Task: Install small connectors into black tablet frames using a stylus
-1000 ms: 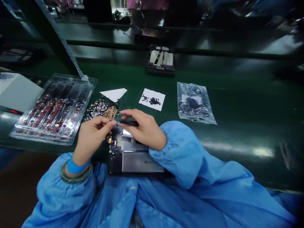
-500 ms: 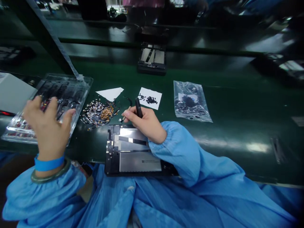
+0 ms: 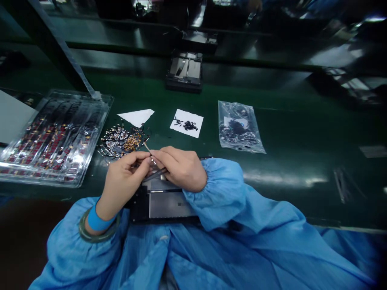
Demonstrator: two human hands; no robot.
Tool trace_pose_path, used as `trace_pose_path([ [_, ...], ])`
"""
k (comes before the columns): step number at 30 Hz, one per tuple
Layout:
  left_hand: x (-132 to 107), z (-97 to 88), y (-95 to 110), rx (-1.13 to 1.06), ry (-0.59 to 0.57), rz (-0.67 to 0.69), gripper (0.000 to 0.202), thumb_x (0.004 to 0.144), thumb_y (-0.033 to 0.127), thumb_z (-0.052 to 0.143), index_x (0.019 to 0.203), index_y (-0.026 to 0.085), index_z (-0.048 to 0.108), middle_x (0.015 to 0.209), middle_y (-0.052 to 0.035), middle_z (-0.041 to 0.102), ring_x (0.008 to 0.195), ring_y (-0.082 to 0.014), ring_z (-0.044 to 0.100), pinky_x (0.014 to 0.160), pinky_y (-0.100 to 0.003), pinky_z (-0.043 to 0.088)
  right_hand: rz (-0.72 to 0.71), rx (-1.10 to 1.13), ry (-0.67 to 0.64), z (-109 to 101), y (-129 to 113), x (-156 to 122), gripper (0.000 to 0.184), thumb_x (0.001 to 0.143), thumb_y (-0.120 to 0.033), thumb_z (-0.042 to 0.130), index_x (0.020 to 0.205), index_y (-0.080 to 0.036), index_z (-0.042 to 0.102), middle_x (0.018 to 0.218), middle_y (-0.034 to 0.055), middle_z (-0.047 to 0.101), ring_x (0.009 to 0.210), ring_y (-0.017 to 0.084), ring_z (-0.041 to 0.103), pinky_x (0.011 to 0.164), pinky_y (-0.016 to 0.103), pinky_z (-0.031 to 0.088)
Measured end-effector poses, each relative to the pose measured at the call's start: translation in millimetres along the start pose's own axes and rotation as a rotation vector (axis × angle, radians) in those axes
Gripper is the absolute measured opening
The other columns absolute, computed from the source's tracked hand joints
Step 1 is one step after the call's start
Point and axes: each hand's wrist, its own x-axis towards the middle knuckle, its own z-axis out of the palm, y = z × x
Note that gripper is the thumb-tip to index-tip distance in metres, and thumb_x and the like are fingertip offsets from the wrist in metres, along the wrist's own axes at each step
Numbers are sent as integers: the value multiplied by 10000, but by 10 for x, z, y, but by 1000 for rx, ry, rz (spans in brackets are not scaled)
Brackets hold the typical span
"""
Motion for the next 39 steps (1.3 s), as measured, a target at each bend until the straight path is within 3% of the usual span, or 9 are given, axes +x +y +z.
trace_pose_path([
  [3,-38,11,8,42,53,29,131,798,316,640,823,215,719,754,-7,715,655,-140,661,630,-234,557,-1,-37,17,-30,13,13,260,966,-198,427,863,-153,661,776,50,668,681,120,606,594,233,437],
  [8,-25,-3,42,-479,34,-330,201,703,374,764,776,200,696,932,-45,745,692,-153,683,562,-244,578,218,190,277,-162,50,0,117,874,-152,526,778,-183,585,715,6,616,654,104,562,605,217,436],
  [12,-4,55,63,-704,-54,-426,259,633,390,833,734,192,700,988,-70,748,724,-165,694,581,-254,588,159,270,117,-135,26,-80,114,876,-186,547,780,-173,608,735,18,643,640,100,567,582,215,431],
  [16,-22,123,52,-682,-46,-407,272,631,401,843,757,191,723,744,-39,734,669,-148,683,594,-227,567,343,444,61,-121,22,-13,151,874,-297,593,830,-169,660,786,27,687,685,110,602,635,228,474],
  [20,-82,159,42,-532,-118,-374,280,679,433,795,778,179,732,722,-52,723,683,-176,687,614,-267,568,674,733,74,-134,35,151,292,861,-447,607,908,-171,690,825,28,718,713,127,637,668,253,516],
  [22,-113,181,43,-366,-11,-253,243,736,409,749,835,187,738,810,-55,731,735,-179,690,698,-300,579,712,729,99,-117,25,186,295,873,-451,588,834,-176,687,765,16,710,682,124,631,638,247,512],
  [27,-130,238,65,38,422,146,140,857,314,641,930,221,715,985,-28,697,925,-155,663,833,-286,548,327,282,154,-47,-63,109,218,918,-301,535,796,-186,674,784,26,710,711,121,638,659,232,497],
  [33,-122,240,49,42,447,180,96,869,272,622,899,207,686,937,-18,679,865,-130,650,725,-240,535,-50,-147,92,-10,-125,24,243,956,-194,470,839,-159,680,735,36,700,665,125,629,591,256,431],
  [39,-102,236,45,-11,381,147,83,836,264,615,815,199,662,868,-13,668,838,-138,642,749,-254,530,-76,-98,-56,9,-132,3,242,957,-185,478,768,-180,629,702,22,649,623,108,581,550,259,360],
])
